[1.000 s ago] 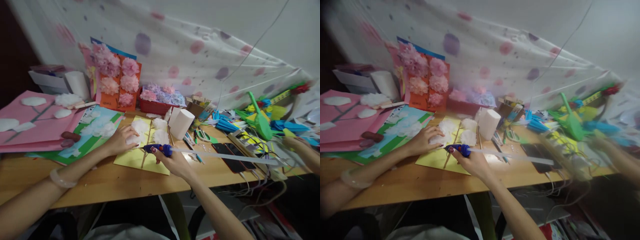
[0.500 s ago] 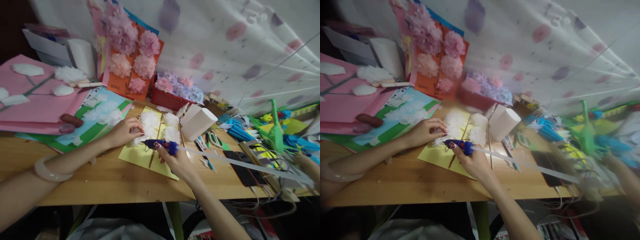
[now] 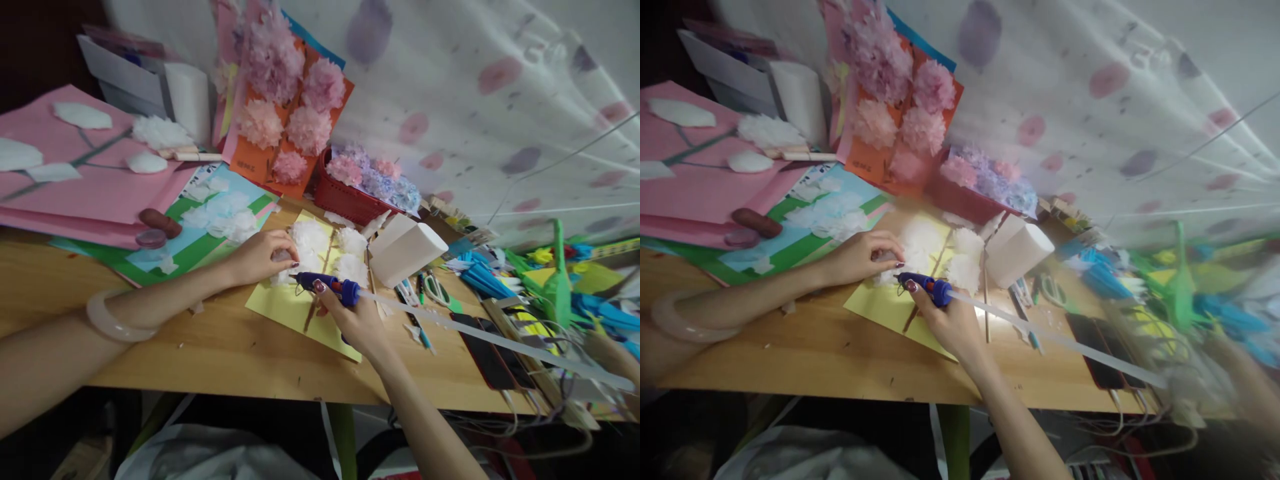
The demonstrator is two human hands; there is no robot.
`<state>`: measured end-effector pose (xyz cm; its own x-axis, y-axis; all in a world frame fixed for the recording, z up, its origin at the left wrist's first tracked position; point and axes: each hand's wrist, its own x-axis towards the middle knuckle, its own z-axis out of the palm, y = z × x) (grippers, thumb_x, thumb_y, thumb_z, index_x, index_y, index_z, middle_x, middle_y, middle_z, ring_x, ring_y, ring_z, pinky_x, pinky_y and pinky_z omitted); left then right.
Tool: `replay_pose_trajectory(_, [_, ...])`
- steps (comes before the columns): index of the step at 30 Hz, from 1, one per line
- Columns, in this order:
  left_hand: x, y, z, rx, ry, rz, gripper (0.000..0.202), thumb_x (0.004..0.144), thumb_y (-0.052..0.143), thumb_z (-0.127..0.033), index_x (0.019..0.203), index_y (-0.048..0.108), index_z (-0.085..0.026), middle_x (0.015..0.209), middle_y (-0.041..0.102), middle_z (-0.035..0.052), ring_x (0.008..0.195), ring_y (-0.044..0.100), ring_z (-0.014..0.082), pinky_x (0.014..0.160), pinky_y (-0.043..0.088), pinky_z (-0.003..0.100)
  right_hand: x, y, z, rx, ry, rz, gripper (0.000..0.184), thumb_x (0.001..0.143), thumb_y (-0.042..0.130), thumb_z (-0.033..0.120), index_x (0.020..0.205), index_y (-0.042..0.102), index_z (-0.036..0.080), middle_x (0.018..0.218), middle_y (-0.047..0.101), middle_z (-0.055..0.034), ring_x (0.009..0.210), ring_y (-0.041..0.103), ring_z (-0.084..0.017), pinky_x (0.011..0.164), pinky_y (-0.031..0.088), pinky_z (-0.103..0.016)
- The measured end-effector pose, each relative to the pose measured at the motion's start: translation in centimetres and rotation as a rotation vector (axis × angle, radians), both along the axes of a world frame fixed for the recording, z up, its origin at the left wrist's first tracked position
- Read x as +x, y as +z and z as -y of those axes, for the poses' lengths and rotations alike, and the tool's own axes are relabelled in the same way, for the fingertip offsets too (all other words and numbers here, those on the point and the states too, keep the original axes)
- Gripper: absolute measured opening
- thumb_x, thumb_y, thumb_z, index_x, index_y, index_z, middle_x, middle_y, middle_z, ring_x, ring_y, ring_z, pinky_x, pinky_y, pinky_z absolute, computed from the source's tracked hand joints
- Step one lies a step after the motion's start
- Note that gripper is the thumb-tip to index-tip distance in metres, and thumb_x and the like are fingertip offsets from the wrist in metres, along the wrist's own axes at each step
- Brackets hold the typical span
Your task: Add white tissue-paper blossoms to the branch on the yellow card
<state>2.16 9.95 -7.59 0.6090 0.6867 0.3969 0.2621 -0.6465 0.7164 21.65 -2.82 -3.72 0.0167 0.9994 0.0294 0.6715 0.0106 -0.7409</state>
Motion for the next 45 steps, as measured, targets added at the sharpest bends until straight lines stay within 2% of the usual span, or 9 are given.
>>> replay_pose_trajectory(9, [-0.1,0.2,0.2,-0.010,0.009,0.001,0.011,0.082,0.063,-0.022,0.083,0.074,-0.019,0.092,0.070,0.0048,0.083,0.064,0.0182,0.077,0.049,0.032,-0.2,0.3,0.7,-0.050,-0.010,0.023,0.048,0.091,0.056,0.062,0.065,0.057,0.021,0.055,0.059,0.0014,0.054,0.053,-0.014,0.050,0.035,-0.025])
replay_pose_trajectory(16, [-0.1,0.2,0.2,-0.010,0.012,-0.008,0.013,0.081,0.062,-0.024,0.082,0.074,-0.019,0.092,0.070,0.0057,0.081,0.064,0.0185,0.075,0.048,0.032,-0.1,0.3,0.7,-0.018,-0.047,-0.013,0.048,0.090,0.056,0.063,0.066,0.058,0.021,0.056,0.057,0.0009,0.053,0.054,-0.015,0.050,0.036,-0.026])
replay_pose_trajectory(20, [-0.1,0.3,0.3,-0.001,0.022,0.001,0.013,0.081,0.062,-0.025,0.082,0.074,-0.019,0.091,0.070,0.0052,0.082,0.063,0.0184,0.077,0.048,0.032,-0.5,0.3,0.5,0.002,-0.030,-0.012,0.045,0.090,0.057,0.060,0.069,0.064,0.021,0.055,0.055,0.0024,0.052,0.054,-0.014,0.051,0.038,-0.025])
replay_pose_trajectory(25, [-0.1,0.2,0.4,-0.007,0.039,0.019,0.013,0.080,0.062,-0.026,0.081,0.073,-0.020,0.090,0.071,0.0041,0.074,0.060,0.0156,0.070,0.047,0.029,-0.1,0.2,0.7,-0.016,-0.038,0.023,0.043,0.090,0.057,0.062,0.078,0.070,0.022,0.055,0.054,0.0033,0.050,0.050,-0.013,0.051,0.038,-0.025])
replay_pose_trajectory(32, [-0.1,0.4,0.4,-0.015,0.044,0.012,0.014,0.079,0.061,-0.026,0.080,0.074,-0.020,0.087,0.072,0.0032,0.069,0.058,0.0140,0.064,0.044,0.027,-0.2,0.8,0.6,-0.009,-0.016,0.015,0.050,0.091,0.055,0.060,0.061,0.061,0.021,0.054,0.056,0.0016,0.053,0.051,-0.013,0.051,0.038,-0.024])
replay_pose_trajectory(38, [-0.1,0.5,0.6,-0.025,0.049,0.006,0.014,0.080,0.060,-0.025,0.080,0.074,-0.020,0.089,0.074,0.0039,0.072,0.061,0.0157,0.066,0.046,0.028,-0.2,-0.2,0.3,0.017,-0.046,0.001,0.048,0.089,0.056,0.064,0.070,0.065,0.021,0.056,0.056,0.0017,0.053,0.053,-0.015,0.053,0.041,-0.026])
replay_pose_trajectory(43, [-0.3,0.1,0.4,-0.023,0.036,-0.014,0.014,0.081,0.060,-0.025,0.081,0.073,-0.020,0.089,0.074,0.0041,0.075,0.063,0.0167,0.068,0.047,0.029,0.4,-0.4,0.4,0.019,-0.098,0.049,0.051,0.088,0.054,0.067,0.063,0.057,0.022,0.054,0.053,0.0018,0.051,0.051,-0.015,0.050,0.037,-0.026])
replay_pose_trajectory(45, [-0.4,0.6,0.4,0.003,0.055,-0.018,0.013,0.082,0.061,-0.025,0.082,0.073,-0.020,0.091,0.074,0.0048,0.080,0.064,0.0185,0.073,0.049,0.031,0.4,0.0,0.4,0.017,-0.077,0.045,0.052,0.089,0.054,0.065,0.061,0.058,0.022,0.053,0.053,0.0017,0.052,0.051,-0.014,0.049,0.036,-0.025])
